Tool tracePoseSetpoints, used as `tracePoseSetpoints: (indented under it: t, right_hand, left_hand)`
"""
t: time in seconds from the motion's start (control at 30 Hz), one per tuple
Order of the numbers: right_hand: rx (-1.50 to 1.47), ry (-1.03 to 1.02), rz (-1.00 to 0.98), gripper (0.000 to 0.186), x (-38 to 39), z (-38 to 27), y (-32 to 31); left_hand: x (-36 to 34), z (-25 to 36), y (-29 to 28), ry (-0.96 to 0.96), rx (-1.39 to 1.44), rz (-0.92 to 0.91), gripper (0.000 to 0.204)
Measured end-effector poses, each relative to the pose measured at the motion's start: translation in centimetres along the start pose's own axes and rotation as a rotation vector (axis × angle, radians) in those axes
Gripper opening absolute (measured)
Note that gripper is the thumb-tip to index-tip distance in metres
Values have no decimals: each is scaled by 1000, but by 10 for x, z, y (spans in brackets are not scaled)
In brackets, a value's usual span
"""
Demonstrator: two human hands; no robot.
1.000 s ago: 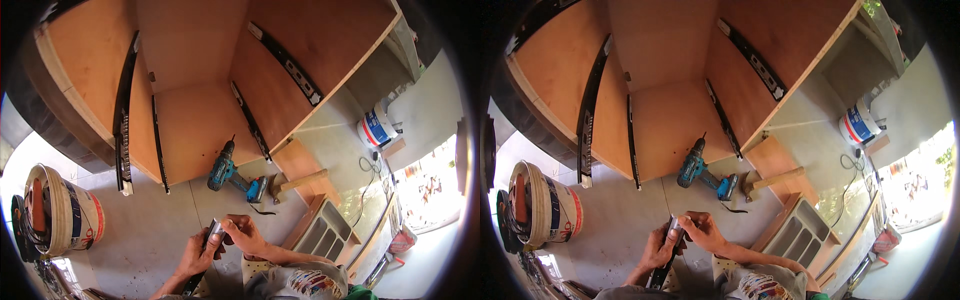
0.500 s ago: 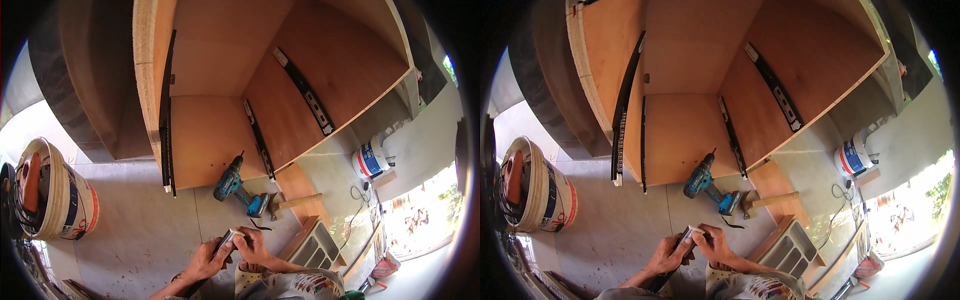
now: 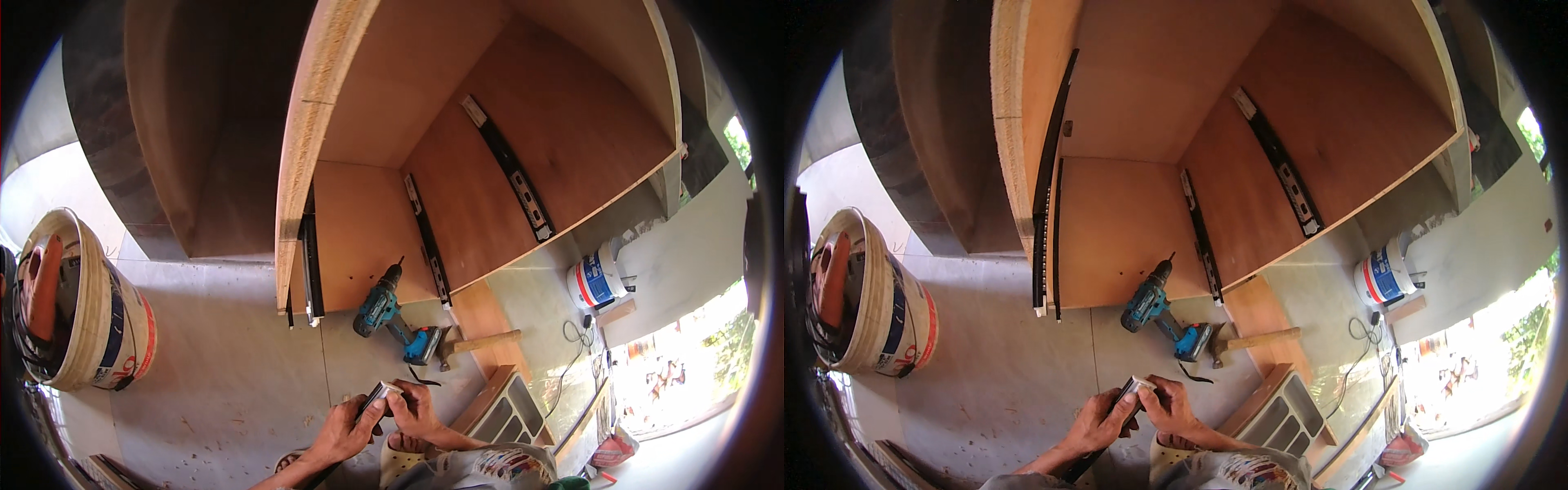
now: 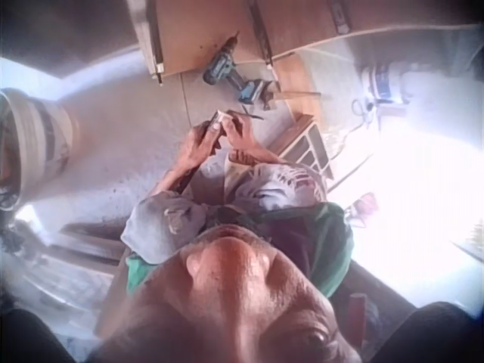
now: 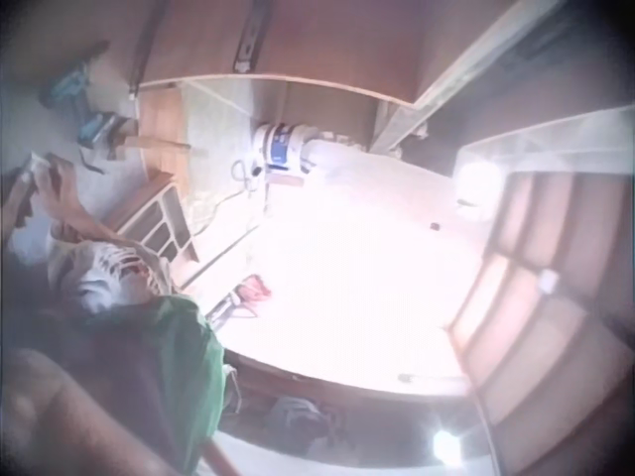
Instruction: The person prepares and secures drawer slides inside a wooden cabinet using a power drill.
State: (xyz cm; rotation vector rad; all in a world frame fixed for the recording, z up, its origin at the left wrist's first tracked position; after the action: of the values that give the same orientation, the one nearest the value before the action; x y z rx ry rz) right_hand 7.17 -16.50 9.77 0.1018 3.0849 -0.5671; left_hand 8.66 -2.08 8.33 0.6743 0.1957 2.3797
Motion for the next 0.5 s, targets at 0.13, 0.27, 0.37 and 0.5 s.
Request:
tracePoseSetpoints:
  t: [0.13, 0.27, 0.37, 0.5]
  right_hand:
    - [4, 36, -16, 27, 0, 8, 4]
    - [4, 4, -32, 27, -8, 6, 7]
    - [-42, 62, -29, 27, -9, 12, 13]
    - [-8, 85, -59, 26, -12, 22, 19]
  left_hand:
    - [-4, -9, -4, 22, 7, 1, 51]
    - [-8, -14, -11, 61, -34, 39, 52]
    - [-11, -15, -16, 77, -75, 55, 53]
    - [-14, -18, -23, 100, -35, 101, 56]
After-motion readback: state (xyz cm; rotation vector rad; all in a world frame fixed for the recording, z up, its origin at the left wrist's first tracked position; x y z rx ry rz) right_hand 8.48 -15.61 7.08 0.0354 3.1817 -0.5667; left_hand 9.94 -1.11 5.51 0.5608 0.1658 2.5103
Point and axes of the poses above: each hand's wrist, its own x-axis away from the middle knuckle, its own y-axis out of the palm, z = x × y, the point moved 7 cm from there along -x, towards the middle knuckle, and after that the axes turned 8 degrees about x, right-handed, at the moved point
